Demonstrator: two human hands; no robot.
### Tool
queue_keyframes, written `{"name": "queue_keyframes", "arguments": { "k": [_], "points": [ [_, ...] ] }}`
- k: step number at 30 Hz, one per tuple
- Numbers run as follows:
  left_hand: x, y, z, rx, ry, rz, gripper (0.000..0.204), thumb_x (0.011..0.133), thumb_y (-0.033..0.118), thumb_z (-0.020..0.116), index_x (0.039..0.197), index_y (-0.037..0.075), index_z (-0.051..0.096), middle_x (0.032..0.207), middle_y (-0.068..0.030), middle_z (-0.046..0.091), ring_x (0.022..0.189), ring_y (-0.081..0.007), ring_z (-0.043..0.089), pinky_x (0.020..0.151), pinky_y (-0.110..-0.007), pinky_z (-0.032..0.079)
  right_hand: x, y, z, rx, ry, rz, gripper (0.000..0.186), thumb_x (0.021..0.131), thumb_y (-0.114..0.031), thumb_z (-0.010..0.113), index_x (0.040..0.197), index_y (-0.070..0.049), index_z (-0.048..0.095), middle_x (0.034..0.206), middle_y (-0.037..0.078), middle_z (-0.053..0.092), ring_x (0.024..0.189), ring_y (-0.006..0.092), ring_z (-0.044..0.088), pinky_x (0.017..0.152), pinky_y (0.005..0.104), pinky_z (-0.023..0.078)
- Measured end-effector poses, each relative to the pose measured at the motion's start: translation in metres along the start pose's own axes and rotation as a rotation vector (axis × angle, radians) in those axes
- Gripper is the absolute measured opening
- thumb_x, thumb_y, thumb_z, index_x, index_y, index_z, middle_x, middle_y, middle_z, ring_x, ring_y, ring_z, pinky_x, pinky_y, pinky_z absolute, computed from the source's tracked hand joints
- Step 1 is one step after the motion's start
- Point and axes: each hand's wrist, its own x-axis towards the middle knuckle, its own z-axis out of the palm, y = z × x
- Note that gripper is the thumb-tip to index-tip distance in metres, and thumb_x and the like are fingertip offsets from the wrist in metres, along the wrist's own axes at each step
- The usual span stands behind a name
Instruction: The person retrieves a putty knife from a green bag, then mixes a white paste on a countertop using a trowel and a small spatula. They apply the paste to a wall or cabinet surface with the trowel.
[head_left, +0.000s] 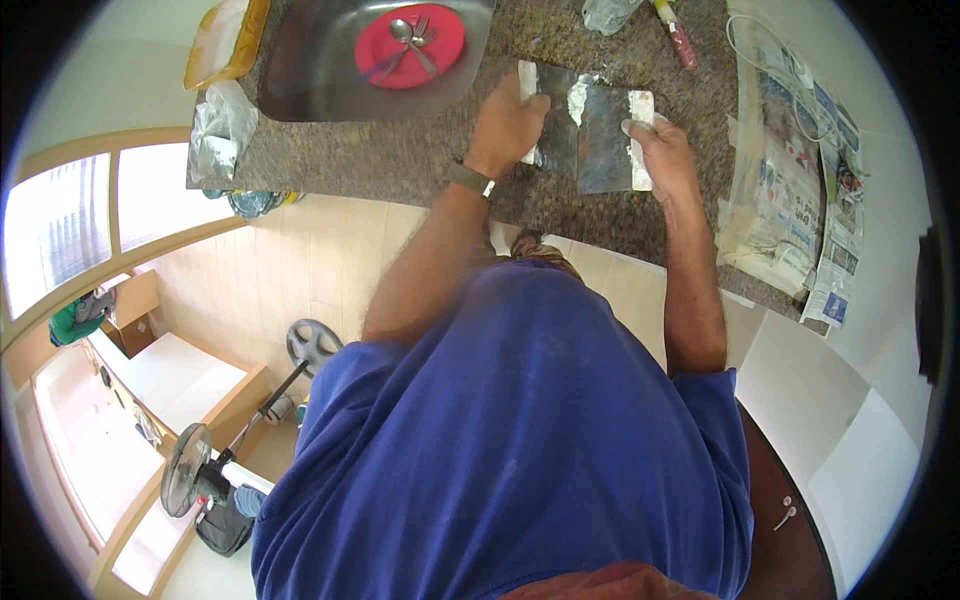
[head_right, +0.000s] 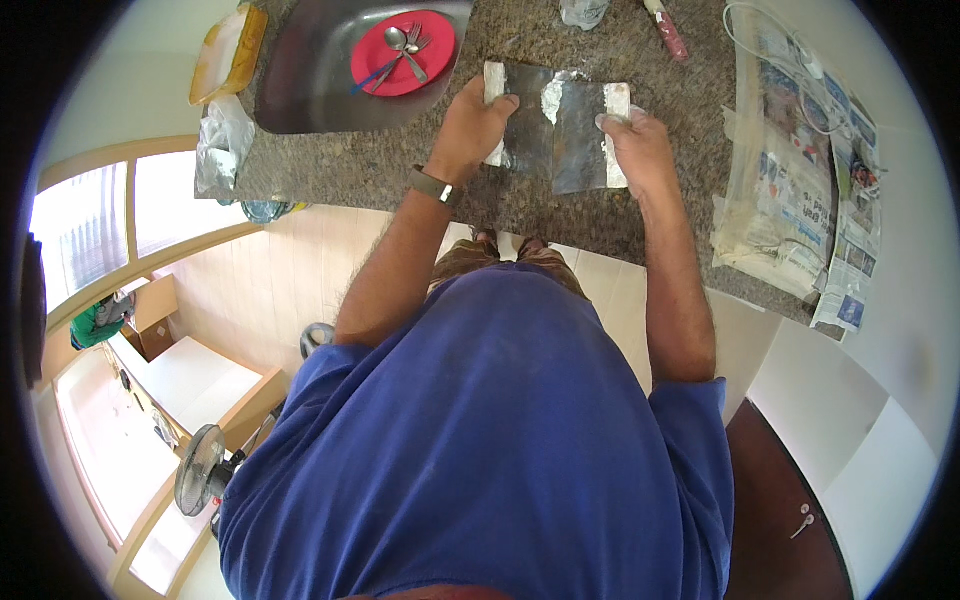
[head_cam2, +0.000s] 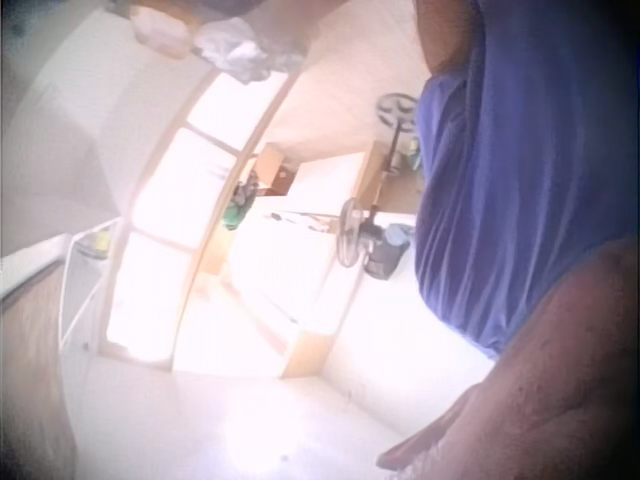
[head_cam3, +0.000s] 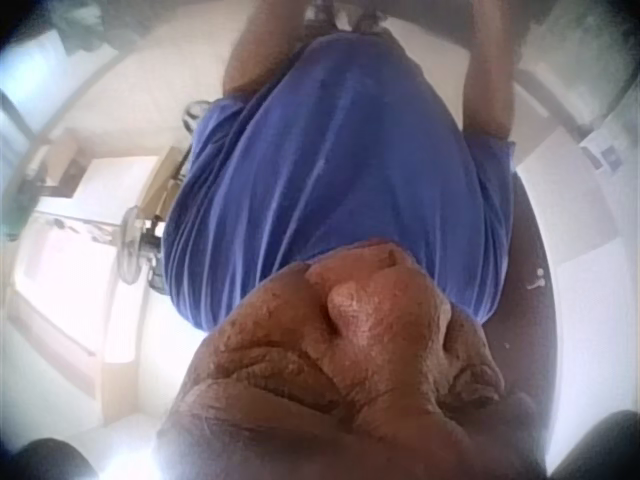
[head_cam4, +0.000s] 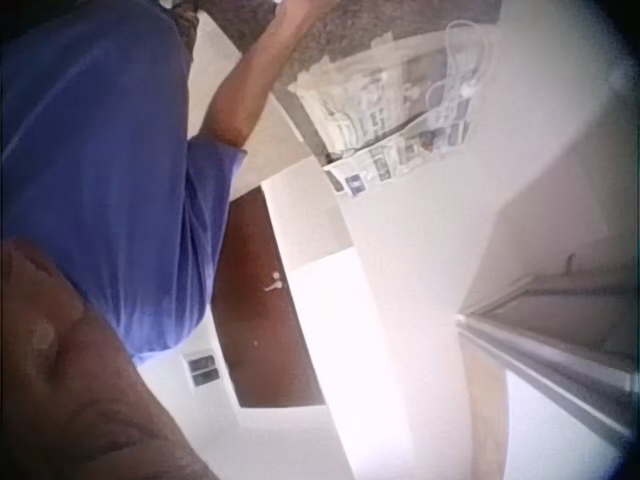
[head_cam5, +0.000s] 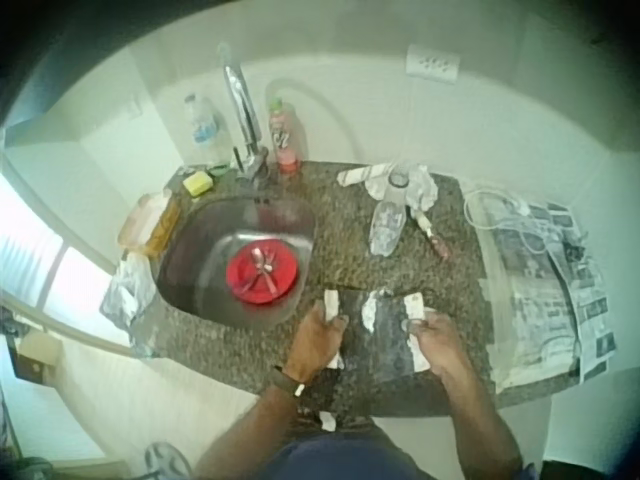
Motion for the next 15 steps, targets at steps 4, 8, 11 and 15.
{"name": "queue_keyframes", "arguments": {
  "k": [4, 8, 11, 15],
  "points": [
    [-0.009, 0.005, 0.000, -0.046, 0.035, 0.100, 0.031, 0.083, 0.019, 0.056, 0.107, -0.001, 0.053, 0.094, -0.0239, 0.061, 0.089, -0.0384, 0.059, 0.079, -0.040, 0.045, -0.005, -0.002, -0.002, 0.379, -0.024, 0.115, 0.022, 0.081, -0.010, 0.062, 0.098, 0.003, 0.061, 0.084, 0.004, 0.062, 0.070, 0.0104, 0.057, 0.063, 0.0256, 0.045],
    [-0.026, 0.033, -0.011, -0.150, -0.060, 0.025, 0.025, 0.087, 0.014, 0.053, 0.108, -0.001, 0.054, 0.095, -0.0154, 0.063, 0.085, -0.0238, 0.061, 0.078, -0.035, 0.046, -0.015, -0.005, -0.016, 0.604, 0.000, 0.100, 0.024, 0.081, -0.008, 0.063, 0.103, 0.001, 0.061, 0.089, 0.005, 0.064, 0.074, 0.0106, 0.059, 0.065, 0.0255, 0.047],
    [-0.029, 0.029, -0.007, -0.523, -0.091, -0.056, 0.022, 0.090, 0.008, 0.052, 0.111, 0.003, 0.054, 0.100, -0.0050, 0.062, 0.085, -0.0104, 0.056, 0.077, -0.027, 0.045, -0.023, -0.009, -0.035, 0.578, 0.011, -0.045, 0.024, 0.081, -0.008, 0.064, 0.104, 0.000, 0.060, 0.091, 0.003, 0.065, 0.074, 0.0097, 0.059, 0.064, 0.0244, 0.046],
    [-0.027, 0.031, -0.012, -0.816, -0.148, -0.220, 0.021, 0.089, 0.007, 0.053, 0.110, 0.004, 0.054, 0.098, -0.0042, 0.061, 0.086, -0.0116, 0.058, 0.075, -0.028, 0.048, -0.047, -0.038, -0.052, 0.141, 0.045, -0.121, 0.018, 0.085, -0.013, 0.063, 0.100, -0.003, 0.065, 0.091, 0.002, 0.064, 0.075, 0.0074, 0.057, 0.066, 0.0231, 0.044]
  ]
}}
